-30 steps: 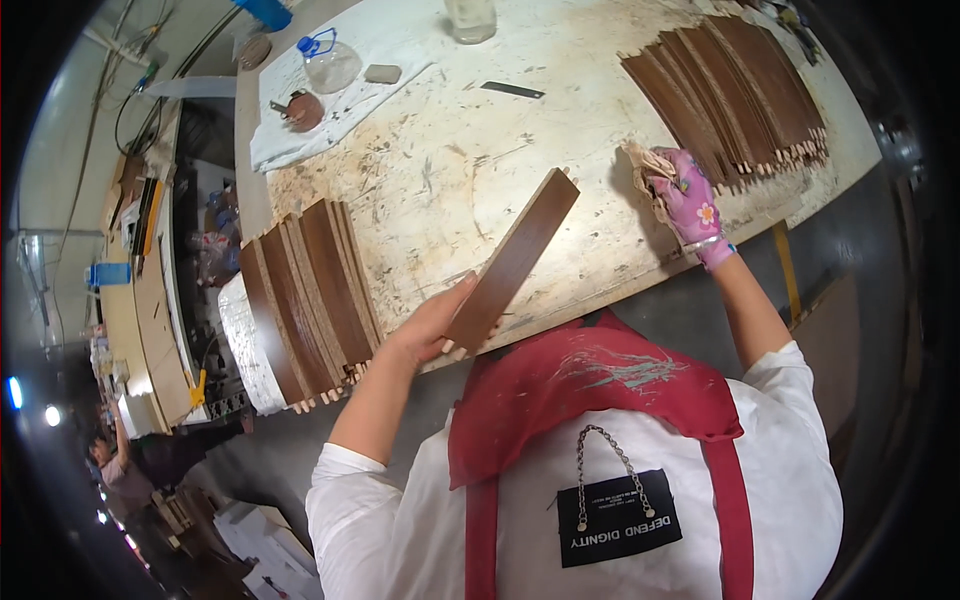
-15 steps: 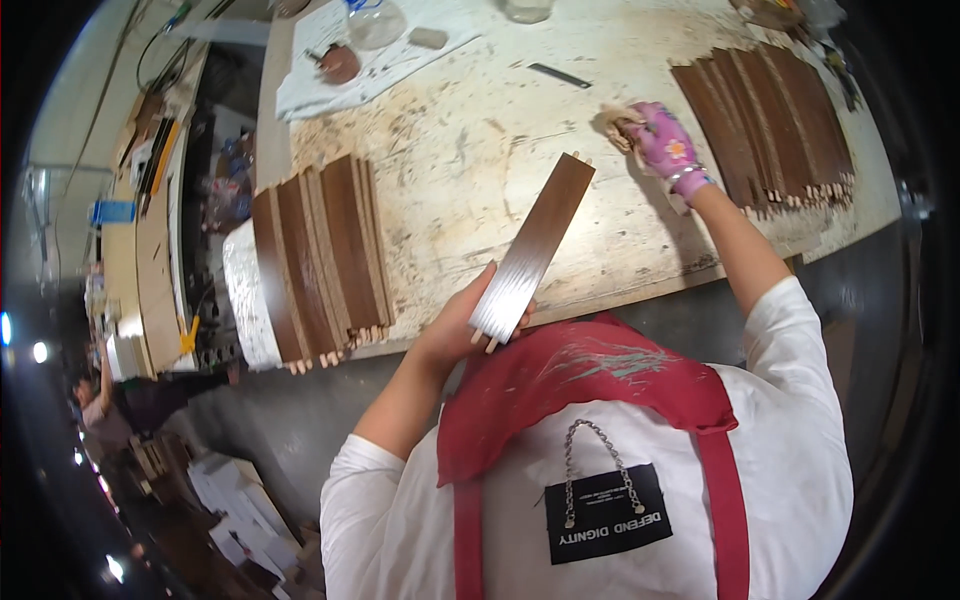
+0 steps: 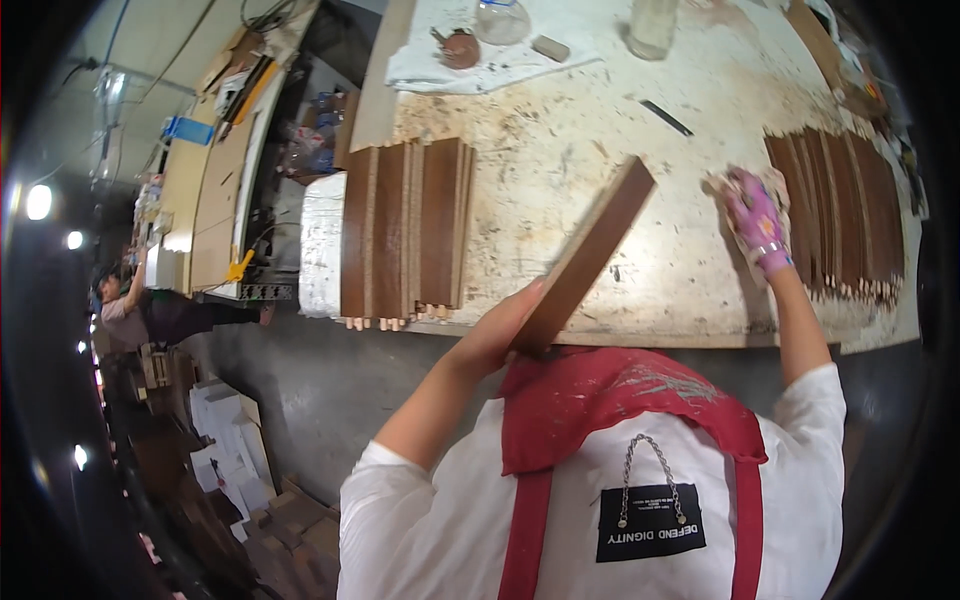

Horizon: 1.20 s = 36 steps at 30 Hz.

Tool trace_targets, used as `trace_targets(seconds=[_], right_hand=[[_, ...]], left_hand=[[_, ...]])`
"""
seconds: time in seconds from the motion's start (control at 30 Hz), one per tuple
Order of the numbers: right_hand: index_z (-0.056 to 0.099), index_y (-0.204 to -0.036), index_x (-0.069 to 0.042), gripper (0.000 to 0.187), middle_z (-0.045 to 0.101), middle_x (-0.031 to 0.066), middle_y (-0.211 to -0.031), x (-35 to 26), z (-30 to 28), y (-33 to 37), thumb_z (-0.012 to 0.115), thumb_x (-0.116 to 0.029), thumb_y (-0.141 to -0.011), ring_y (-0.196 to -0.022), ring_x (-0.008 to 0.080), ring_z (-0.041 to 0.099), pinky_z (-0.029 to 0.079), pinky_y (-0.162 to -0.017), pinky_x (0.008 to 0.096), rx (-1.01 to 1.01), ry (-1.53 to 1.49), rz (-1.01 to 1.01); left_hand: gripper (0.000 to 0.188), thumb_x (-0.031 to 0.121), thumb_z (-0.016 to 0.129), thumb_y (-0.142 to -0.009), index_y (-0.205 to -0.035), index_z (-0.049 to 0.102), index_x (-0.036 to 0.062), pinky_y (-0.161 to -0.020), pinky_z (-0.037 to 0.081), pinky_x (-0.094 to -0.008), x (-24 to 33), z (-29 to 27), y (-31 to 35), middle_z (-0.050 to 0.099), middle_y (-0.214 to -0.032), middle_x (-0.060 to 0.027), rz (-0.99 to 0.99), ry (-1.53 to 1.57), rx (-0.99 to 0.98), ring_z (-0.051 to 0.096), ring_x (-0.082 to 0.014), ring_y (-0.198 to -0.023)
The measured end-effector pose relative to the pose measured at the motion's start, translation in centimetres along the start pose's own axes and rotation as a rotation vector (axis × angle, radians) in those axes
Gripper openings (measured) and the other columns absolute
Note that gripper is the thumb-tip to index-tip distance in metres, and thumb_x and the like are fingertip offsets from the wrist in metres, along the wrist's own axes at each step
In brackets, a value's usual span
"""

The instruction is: The person wipes liquid from a bottle onto several wooden slats with a cloth and marks the ends of the slats with a marker.

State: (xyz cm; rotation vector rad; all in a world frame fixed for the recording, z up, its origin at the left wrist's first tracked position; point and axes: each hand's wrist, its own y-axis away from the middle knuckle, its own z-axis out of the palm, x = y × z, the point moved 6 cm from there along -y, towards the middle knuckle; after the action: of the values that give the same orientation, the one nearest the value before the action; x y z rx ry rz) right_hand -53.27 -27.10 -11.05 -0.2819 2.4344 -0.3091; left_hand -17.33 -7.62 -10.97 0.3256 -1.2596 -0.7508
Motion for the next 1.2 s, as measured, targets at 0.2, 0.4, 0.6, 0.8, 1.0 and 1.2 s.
trace_targets(seconds=[0.2,0.4,0.6,0.8,1.0,1.2], right_hand=[[0.054,-0.125,-0.004,0.041,0.057,0.0194,-0.114,-0.3,-0.3,3.1,0.062,-0.011,-0.085,-0.106,0.0366,0.056,0.045,-0.093,0.0411,-0.028,0.147,-0.144],[0.057,-0.121,-0.004,0.038,0.057,0.0183,-0.113,-1.1,-0.3,2.4,0.063,-0.010,-0.084,-0.104,0.0368,0.056,0.046,-0.091,0.0409,-0.054,0.173,-0.023],[0.057,-0.121,-0.004,0.039,0.057,0.0173,-0.112,-1.3,-0.9,2.7,0.063,-0.010,-0.083,-0.105,0.0355,0.056,0.046,-0.091,0.0399,-0.046,0.109,-0.092],[0.056,-0.122,-0.003,0.041,0.057,0.0176,-0.113,-1.1,-0.7,2.6,0.063,-0.010,-0.082,-0.104,0.0348,0.057,0.046,-0.091,0.0393,-0.062,0.075,-0.091],[0.056,-0.123,-0.003,0.041,0.056,0.0178,-0.114,-0.6,-0.8,2.7,0.061,-0.008,-0.083,-0.104,0.0358,0.057,0.047,-0.090,0.0400,-0.076,0.049,-0.078],[0.056,-0.124,-0.005,0.041,0.056,0.0183,-0.115,-1.0,-0.8,2.9,0.063,-0.010,-0.083,-0.105,0.0365,0.057,0.047,-0.091,0.0404,-0.029,0.085,-0.091]], left_hand=[[0.047,0.028,0.052,-0.097,-0.136,0.045,0.0026,-0.095,0.043,-0.0415,6.2,-4.8,6.7,0.055,-0.117,-0.0202,0.453,-0.891,0.826,0.054,-0.0371,-0.109],[0.039,0.027,0.056,-0.093,-0.126,0.049,0.0068,-0.079,0.051,-0.0451,7.8,-4.7,6.5,0.050,-0.114,-0.0150,0.318,-1.363,1.231,0.055,-0.0355,-0.101],[0.039,0.033,0.062,-0.088,-0.120,0.055,0.0122,-0.083,0.046,-0.0443,6.9,-6.1,5.4,0.052,-0.114,-0.0116,0.039,-1.603,1.378,0.052,-0.0287,-0.109],[0.065,0.040,0.074,-0.075,-0.131,0.052,0.0156,-0.096,0.034,-0.0476,7.2,-4.9,4.8,0.047,-0.130,-0.0105,0.280,-1.702,1.438,0.040,-0.0287,-0.126],[0.063,0.042,0.070,-0.079,-0.133,0.051,0.0153,-0.099,0.031,-0.0503,7.9,-6.8,4.2,0.043,-0.136,-0.0122,0.260,-1.775,1.322,0.037,-0.0316,-0.129],[0.066,0.053,0.057,-0.089,-0.142,0.042,0.0182,-0.096,0.037,-0.0571,9.0,-14.6,9.0,0.039,-0.144,-0.0158,0.050,-1.550,1.702,0.038,-0.0376,-0.130]])
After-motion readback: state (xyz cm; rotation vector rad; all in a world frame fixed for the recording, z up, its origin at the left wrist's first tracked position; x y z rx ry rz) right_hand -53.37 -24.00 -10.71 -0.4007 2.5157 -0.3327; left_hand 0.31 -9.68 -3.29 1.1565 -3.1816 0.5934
